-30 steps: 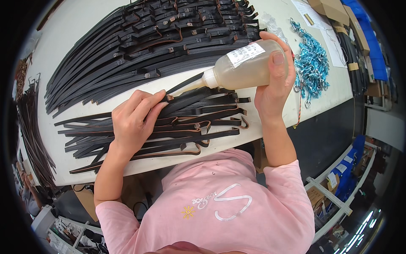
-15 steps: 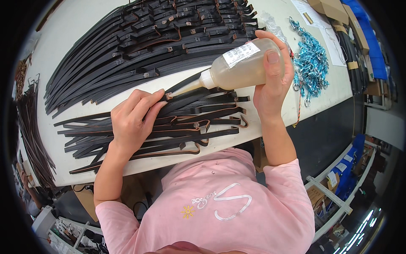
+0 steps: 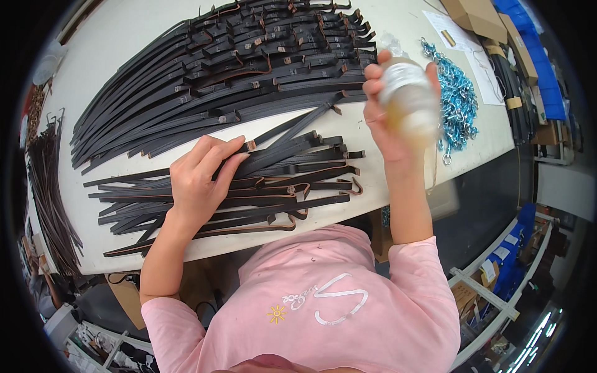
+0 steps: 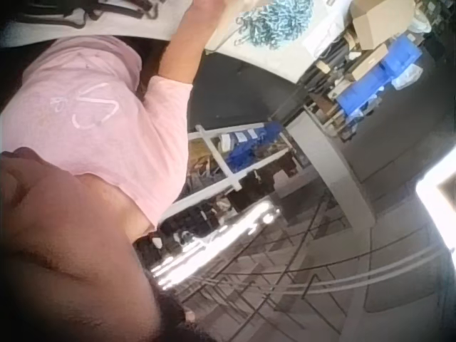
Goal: The person applies glue from a bottle to the ends of black strap-like objects and inserts small metal pieces into the glued ends. They repeat this process for multiple straps, handling them one at a time on a white table.
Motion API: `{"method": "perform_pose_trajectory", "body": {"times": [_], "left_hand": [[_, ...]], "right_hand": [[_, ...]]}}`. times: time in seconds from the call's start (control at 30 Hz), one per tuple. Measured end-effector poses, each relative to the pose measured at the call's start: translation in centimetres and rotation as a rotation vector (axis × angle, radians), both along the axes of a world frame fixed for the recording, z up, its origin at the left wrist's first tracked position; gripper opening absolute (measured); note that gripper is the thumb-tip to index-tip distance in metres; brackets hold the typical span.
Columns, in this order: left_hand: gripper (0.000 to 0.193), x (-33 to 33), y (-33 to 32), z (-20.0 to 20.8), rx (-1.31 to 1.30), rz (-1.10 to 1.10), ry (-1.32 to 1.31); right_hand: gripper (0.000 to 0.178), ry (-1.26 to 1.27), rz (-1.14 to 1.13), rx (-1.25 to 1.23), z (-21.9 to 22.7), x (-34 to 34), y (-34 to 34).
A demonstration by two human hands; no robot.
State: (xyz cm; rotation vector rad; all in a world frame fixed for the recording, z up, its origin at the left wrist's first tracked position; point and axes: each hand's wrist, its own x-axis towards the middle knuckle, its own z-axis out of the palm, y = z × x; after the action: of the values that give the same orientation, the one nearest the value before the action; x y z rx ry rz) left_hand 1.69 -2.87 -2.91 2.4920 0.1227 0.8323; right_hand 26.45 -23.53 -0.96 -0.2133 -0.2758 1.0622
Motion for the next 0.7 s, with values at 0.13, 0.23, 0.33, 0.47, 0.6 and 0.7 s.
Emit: {"method": "perform_pose_trajectory", "body": {"times": [0.13, 0.23, 0.33, 0.47, 0.6, 0.7], "left_hand": [[0.027, -0.3, 0.0, 0.5, -0.03, 0.016, 0.042], [0.036, -0.7, 0.6, 1.5, -0.15, -0.003, 0.169], [0.04, -1.3, 2.1, 3.1, -0.325, -0.04, 0.337], [0.032, -2.1, 4.3, 3.5, -0.421, -0.061, 0.327], [0.026, -1.7, 3.0, 3.8, -0.501, -0.088, 0.29], [0.025, -1.9, 3.9, 4.0, -0.563, -0.144, 0.452]], "right_hand": [[0.067, -0.172, -0.408, -0.356, 2.3, -1.1, 1.2], [0.068, -0.553, -0.641, -0.57, 2.8, -3.5, 2.4], [0.07, -0.66, -0.655, -0.574, 2.5, -4.2, 2.8], [0.067, -0.534, -0.562, -0.565, 1.3, -4.0, 2.8], [0.065, -0.423, -0.468, -0.506, 1.0, -4.1, 2.9], [0.066, -0.423, -0.487, -0.494, 0.9, -4.2, 2.7]]}}
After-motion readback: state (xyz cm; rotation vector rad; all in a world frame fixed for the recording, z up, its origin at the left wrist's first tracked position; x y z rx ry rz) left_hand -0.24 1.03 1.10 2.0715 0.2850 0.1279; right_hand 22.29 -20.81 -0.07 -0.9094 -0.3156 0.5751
